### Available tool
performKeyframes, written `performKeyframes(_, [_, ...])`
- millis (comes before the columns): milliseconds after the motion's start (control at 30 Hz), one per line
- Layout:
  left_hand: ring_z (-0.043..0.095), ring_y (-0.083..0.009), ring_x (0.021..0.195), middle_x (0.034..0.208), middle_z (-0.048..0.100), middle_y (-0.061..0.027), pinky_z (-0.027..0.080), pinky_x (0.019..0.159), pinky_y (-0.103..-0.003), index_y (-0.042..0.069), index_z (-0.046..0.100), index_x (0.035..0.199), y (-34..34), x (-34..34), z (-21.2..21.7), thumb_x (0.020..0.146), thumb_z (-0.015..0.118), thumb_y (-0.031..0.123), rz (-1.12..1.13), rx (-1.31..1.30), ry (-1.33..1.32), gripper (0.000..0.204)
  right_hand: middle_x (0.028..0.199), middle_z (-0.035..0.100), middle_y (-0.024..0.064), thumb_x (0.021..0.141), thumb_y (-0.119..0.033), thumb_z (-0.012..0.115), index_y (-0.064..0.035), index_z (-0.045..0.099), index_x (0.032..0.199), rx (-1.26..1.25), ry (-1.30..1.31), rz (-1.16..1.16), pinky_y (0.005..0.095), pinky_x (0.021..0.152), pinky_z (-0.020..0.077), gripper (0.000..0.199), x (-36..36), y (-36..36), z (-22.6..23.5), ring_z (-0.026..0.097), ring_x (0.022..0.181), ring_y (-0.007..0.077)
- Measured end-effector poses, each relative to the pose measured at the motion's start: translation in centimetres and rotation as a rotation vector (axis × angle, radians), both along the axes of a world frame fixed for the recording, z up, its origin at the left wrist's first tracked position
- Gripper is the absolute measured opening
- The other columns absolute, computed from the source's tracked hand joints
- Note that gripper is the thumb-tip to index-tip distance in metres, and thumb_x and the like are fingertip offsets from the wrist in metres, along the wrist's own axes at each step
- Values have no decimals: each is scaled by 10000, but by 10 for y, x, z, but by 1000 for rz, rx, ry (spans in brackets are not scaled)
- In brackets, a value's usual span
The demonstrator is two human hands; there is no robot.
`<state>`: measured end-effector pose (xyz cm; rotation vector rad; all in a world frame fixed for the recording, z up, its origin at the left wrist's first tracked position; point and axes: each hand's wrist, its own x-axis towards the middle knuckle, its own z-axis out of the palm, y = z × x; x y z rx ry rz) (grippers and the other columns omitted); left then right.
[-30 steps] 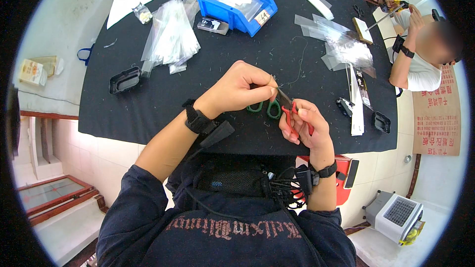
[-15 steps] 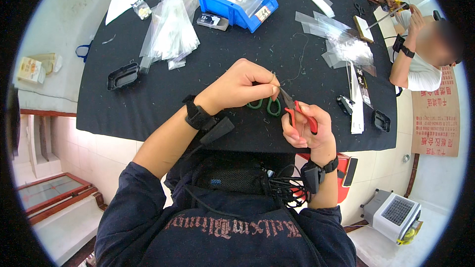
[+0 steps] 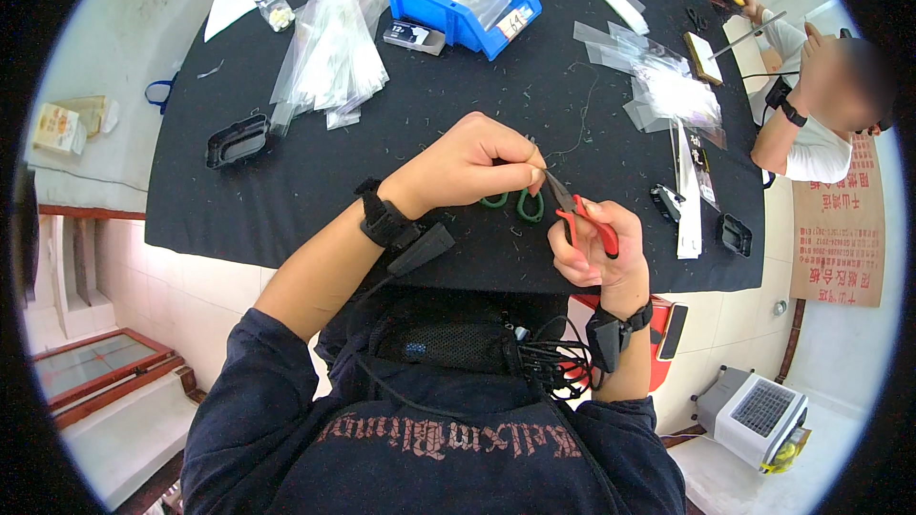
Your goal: The recorder is assembling small fishing tackle components at a table, using scissors to trim line and handling small metal parts.
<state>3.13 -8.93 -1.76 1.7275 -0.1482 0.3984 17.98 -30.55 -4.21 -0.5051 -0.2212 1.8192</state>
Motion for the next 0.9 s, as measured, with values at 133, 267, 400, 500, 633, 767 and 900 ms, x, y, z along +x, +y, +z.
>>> performKeyframes(133, [577, -111, 585, 671, 657, -64, 447, 562, -274, 8, 727, 808, 1, 0, 0, 880, 633, 147, -20, 15, -15, 183, 553, 435, 102, 1002, -450, 352, 51, 471, 651, 49, 4, 71, 234, 293, 320, 623, 1, 2, 1, 410, 390, 132])
performKeyframes(267, [567, -101, 587, 673, 651, -54, 438, 555, -273, 6, 730, 821, 2, 0, -2, 900, 633, 144, -33, 29, -1, 186, 544, 431, 88, 989, -466, 360, 30, 457, 631, 25, 20, 90, 225, 289, 311, 620, 1, 2, 1, 413, 389, 128])
performKeyframes(400, [571, -105, 588, 677, 654, -54, 435, 554, -274, 9, 732, 818, 4, 0, -2, 903, 631, 153, -34, 43, 9, 195, 544, 426, 84, 985, -471, 364, 27, 455, 627, -15, 29, 95, 223, 286, 308, 620, 3, 2, -1, 411, 388, 128])
performKeyframes(500, [576, -107, 591, 680, 655, -54, 436, 556, -273, 10, 733, 818, 3, -1, -3, 905, 630, 158, -39, 43, 22, 200, 560, 431, 88, 991, -456, 358, 28, 457, 634, 29, 50, 121, 221, 290, 315, 609, 3, 2, -2, 413, 392, 128])
performKeyframes(633, [569, -95, 598, 679, 652, -46, 435, 560, -270, 12, 732, 817, 2, 0, -4, 906, 623, 154, -33, 54, 34, 201, 606, 456, 90, 989, -472, 373, 8, 462, 659, 25, 0, 82, 235, 313, 310, 590, 1, 3, 1, 417, 416, 124])
performKeyframes(767, [559, -66, 625, 690, 656, -26, 437, 575, -260, 7, 727, 809, 1, 0, -5, 907, 613, 143, 30, -26, 86, 203, 680, 492, 70, 972, -437, 487, -42, 483, 697, 73, -282, -98, 239, 398, 316, 481, -9, 8, 9, 431, 481, 109])
performKeyframes(900, [536, -62, 594, 639, 632, -21, 424, 557, -254, 19, 741, 792, 1, 2, -7, 864, 625, 146, 115, -97, 103, 187, 809, 539, 81, 934, -353, 624, -83, 509, 737, 188, -924, -389, 238, 545, 361, 354, -20, 7, 18, 473, 634, 106])
